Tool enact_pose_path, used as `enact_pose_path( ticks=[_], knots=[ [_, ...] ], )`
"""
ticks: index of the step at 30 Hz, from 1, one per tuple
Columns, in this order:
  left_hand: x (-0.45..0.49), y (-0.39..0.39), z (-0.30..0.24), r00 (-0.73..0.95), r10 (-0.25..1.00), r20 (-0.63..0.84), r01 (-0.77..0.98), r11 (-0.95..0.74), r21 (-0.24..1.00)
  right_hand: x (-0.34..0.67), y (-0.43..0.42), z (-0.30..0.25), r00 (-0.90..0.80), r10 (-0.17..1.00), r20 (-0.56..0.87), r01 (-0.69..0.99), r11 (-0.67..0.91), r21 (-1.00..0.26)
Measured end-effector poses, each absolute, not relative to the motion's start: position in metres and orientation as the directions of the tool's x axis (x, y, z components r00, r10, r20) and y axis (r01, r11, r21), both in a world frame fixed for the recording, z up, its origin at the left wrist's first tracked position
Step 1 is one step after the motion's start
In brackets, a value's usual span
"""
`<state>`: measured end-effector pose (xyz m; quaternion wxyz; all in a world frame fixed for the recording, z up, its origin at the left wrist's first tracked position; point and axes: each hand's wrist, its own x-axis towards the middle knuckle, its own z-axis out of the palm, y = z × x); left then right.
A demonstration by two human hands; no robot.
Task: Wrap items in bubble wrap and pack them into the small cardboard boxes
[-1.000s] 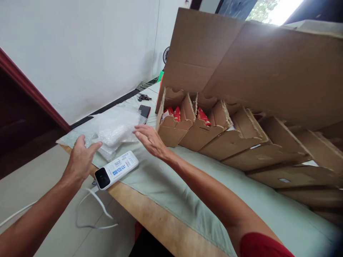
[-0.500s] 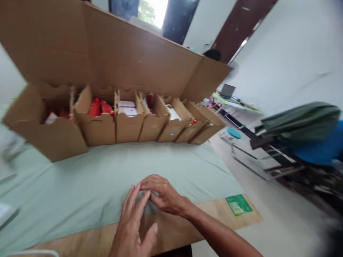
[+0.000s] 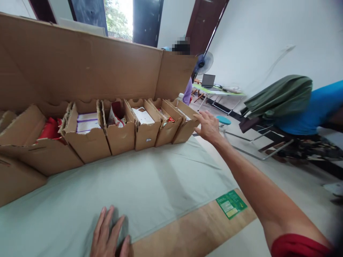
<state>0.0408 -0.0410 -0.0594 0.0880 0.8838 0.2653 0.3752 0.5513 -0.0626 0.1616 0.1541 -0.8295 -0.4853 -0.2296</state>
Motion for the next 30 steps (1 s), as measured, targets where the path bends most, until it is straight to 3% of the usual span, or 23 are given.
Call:
enact_pose_path(
  ticks=[6, 11, 17, 24, 28, 30],
  knots=[
    [0.042, -0.042, -0.062, 0.545, 0.583, 0.603, 0.413, -0.812, 0.412, 0.573, -0.058, 0.176, 0.273, 0.861, 0.430, 0.954, -0.301, -0.005],
    [0.029, -0.032, -0.061, 0.644, 0.485, 0.592, 0.384, -0.874, 0.298, 0.537, -0.115, 0.185, 0.155, 0.917, 0.368, 0.985, -0.171, 0.012],
    [0.032, -0.034, -0.051, 0.659, 0.493, 0.568, 0.366, -0.870, 0.330, 0.424, -0.162, 0.200, 0.084, 0.973, 0.216, 0.992, -0.060, -0.115],
    [0.039, -0.039, -0.040, 0.632, 0.504, 0.589, 0.361, -0.864, 0.351, 0.295, -0.061, 0.223, 0.188, 0.980, 0.067, 0.981, -0.184, -0.059],
    [0.046, -0.037, -0.012, 0.541, 0.625, 0.562, 0.397, -0.780, 0.485, 0.244, 0.018, 0.230, 0.108, 0.994, 0.032, 0.984, -0.102, -0.145],
    [0.048, -0.031, 0.002, 0.506, 0.683, 0.526, 0.406, -0.727, 0.554, 0.223, 0.040, 0.235, 0.058, 0.998, 0.039, 0.967, -0.047, -0.250]
  ],
)
